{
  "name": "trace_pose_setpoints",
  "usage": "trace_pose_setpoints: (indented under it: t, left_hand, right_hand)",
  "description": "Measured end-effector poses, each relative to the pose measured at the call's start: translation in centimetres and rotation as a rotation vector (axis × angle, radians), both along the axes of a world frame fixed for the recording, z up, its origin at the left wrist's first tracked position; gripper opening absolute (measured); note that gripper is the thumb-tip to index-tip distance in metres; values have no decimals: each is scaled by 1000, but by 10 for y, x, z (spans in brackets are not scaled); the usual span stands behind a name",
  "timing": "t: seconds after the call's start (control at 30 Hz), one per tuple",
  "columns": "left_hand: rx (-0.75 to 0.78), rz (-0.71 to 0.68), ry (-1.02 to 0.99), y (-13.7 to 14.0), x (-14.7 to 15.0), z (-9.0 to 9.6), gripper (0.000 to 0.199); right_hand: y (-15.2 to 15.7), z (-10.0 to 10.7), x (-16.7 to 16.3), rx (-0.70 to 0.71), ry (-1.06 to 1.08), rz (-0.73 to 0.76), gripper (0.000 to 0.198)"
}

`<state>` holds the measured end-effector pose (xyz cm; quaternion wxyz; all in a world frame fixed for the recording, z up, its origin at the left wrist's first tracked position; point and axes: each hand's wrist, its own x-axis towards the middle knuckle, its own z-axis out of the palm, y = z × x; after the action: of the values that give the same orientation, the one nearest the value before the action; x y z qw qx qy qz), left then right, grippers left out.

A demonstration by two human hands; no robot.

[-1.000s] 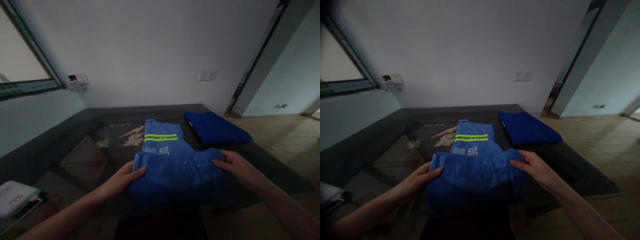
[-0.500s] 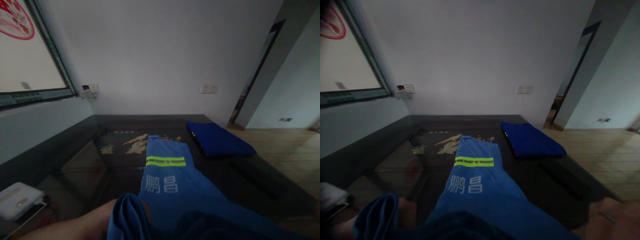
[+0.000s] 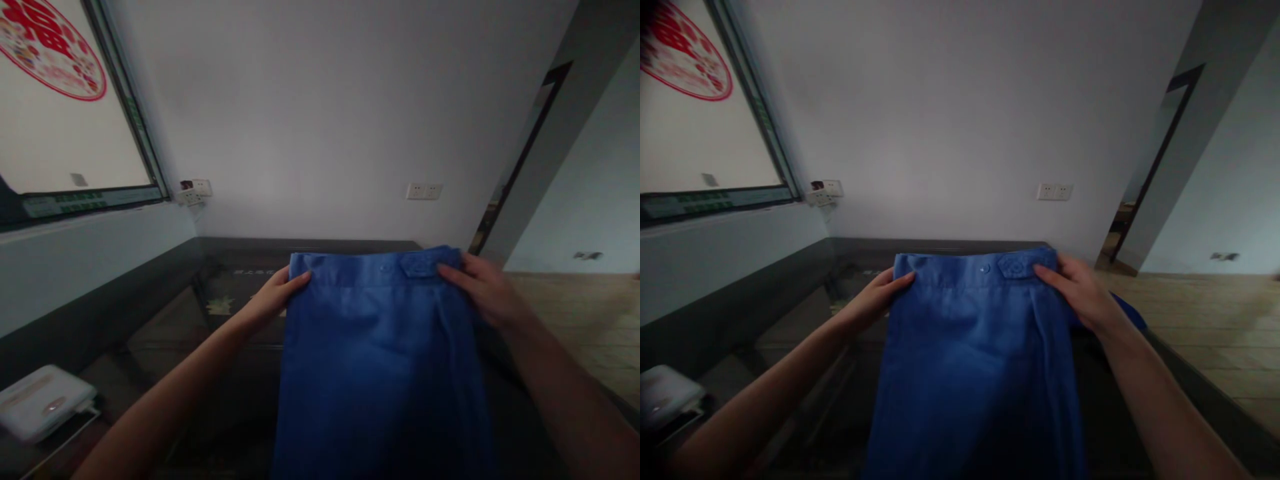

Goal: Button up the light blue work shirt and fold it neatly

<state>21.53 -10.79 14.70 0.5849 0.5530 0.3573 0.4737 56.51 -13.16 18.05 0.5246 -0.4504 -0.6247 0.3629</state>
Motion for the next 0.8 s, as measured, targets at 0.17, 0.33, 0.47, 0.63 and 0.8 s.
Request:
trace_pose_setpoints:
  t: [0.17,0.33,0.47,0.63,0.8]
  left_hand:
    - [39,86,482,84,0,-75,32]
    - [81,229,737,115,-5,-128,17]
    - [119,314,852,124,-8,-148,25]
    - [186,335,914,129,-11,-161,25]
    - [267,358,952,128,-10,-161,19]
  right_hand:
    - [102,-72,-36,-272,-25,115,28]
    - [141,-157,-41,-386,-258,65,17]
    - [149,-184,-37,-354,-357,22,19]
    - [156,-191,-33,-244,-500,-34,23]
    - [157,-188,-36,-170,-631,-77,26]
